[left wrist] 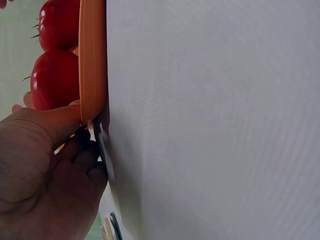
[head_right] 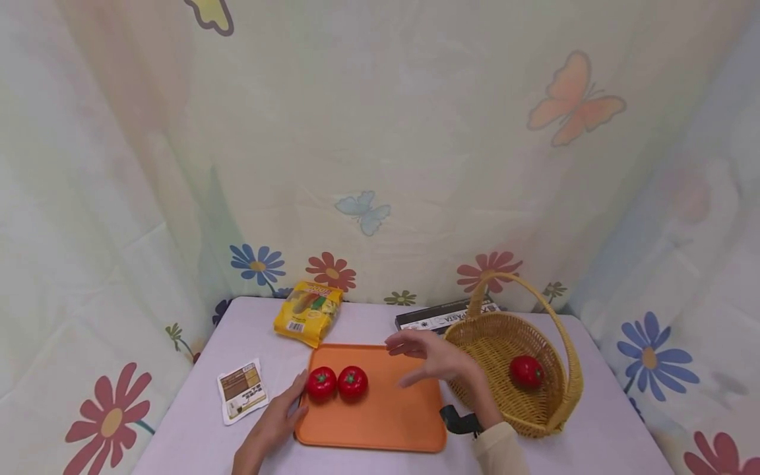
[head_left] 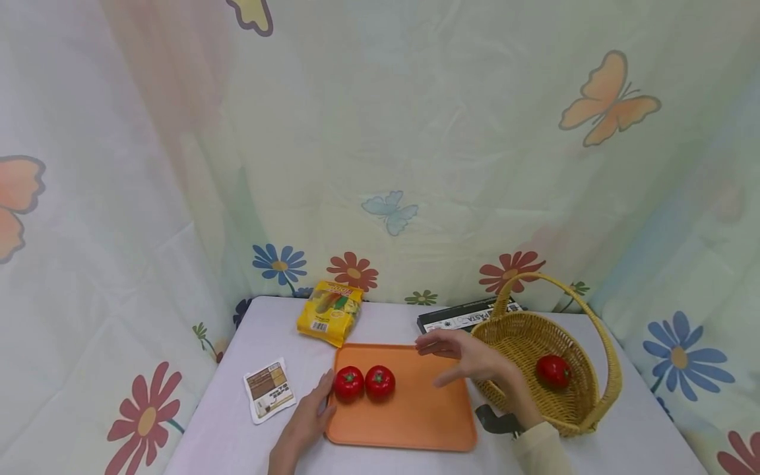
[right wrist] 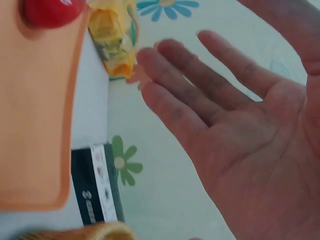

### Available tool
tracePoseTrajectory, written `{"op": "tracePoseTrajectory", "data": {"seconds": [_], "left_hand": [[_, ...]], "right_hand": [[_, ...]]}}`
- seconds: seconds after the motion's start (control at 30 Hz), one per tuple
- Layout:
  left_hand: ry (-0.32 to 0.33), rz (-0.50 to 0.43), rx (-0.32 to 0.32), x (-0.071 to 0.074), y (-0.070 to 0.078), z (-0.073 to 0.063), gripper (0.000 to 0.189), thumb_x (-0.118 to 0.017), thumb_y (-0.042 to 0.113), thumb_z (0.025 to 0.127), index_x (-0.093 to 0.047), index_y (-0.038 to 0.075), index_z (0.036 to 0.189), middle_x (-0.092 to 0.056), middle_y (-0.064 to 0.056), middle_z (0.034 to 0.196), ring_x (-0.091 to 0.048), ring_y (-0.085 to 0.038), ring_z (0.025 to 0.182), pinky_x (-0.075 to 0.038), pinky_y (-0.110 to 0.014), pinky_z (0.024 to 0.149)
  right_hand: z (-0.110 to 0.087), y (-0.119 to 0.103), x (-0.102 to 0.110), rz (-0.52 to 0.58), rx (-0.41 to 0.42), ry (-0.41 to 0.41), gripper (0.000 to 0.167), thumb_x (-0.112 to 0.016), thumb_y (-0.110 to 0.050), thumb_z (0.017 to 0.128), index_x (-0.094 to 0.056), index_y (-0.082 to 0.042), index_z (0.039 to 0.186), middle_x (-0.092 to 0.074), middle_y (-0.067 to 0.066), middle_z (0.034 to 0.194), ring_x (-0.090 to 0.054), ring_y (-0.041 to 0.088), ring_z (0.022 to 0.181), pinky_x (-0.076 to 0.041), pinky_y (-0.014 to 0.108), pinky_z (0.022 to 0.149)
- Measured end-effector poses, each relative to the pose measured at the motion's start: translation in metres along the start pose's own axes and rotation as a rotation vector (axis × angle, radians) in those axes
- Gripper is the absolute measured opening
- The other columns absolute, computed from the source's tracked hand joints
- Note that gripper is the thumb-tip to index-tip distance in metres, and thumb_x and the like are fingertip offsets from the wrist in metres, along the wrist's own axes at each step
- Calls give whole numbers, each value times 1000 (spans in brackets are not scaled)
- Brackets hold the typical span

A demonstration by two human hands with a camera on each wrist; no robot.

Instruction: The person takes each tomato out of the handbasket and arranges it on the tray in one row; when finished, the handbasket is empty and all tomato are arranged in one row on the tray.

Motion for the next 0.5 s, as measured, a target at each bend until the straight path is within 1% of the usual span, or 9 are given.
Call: {"op": "tracePoseTrajectory", "data": {"seconds": [0.03,0.13,0.27,0.33,0.37,0.43,0.5], "left_hand": [[-1,-2,2,0,0,0,70,-68,6,105,-36,2,167,-37,-20,172,-31,-43,160,-28,-63,129],[3,-1,1,1,1,0,70,-68,6,104,-36,2,167,-37,-20,171,-32,-44,159,-29,-64,128],[7,-2,0,1,2,0,70,-68,6,104,-36,3,167,-38,-20,171,-32,-44,159,-29,-64,128],[7,-5,-4,1,2,1,70,-68,5,104,-37,2,166,-37,-21,171,-32,-45,159,-28,-64,128],[5,-9,-2,0,2,1,70,-68,5,104,-37,1,166,-37,-21,171,-32,-45,159,-28,-64,128],[0,-15,8,0,2,1,70,-68,5,104,-36,2,167,-37,-20,172,-32,-44,159,-27,-64,128],[-3,-12,5,0,2,1,70,-68,5,104,-36,1,166,-37,-21,171,-32,-46,159,-28,-65,128]], "right_hand": [[-2,1,5,14,4,-3,68,-89,-10,90,-55,6,147,-64,24,145,-58,52,137,-48,51,121],[-7,7,17,86,35,-28,65,-86,-5,92,-54,9,147,-61,34,144,-57,54,136,-52,36,119],[-14,19,33,192,83,-59,65,-80,8,91,-48,19,146,-53,46,144,-64,37,135,-53,28,115],[-18,25,41,215,100,-66,65,-78,11,91,-44,22,146,-52,46,144,-65,30,135,-53,28,115],[-21,29,45,231,104,-65,65,-76,14,92,-42,24,146,-51,47,145,-65,28,136,-53,29,116],[-26,36,52,251,101,-57,66,-74,14,93,-37,26,146,-48,49,146,-63,33,138,-52,29,117],[-31,45,59,267,81,-35,65,-72,15,94,-36,26,147,-48,49,147,-62,35,139,-52,30,117]]}}
Point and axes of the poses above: each hand's wrist, its own z-axis towards the middle knuckle, its own x-axis out of the back of the hand, y = z × x, the point moved 4 cm from there along z, towards the middle knuckle
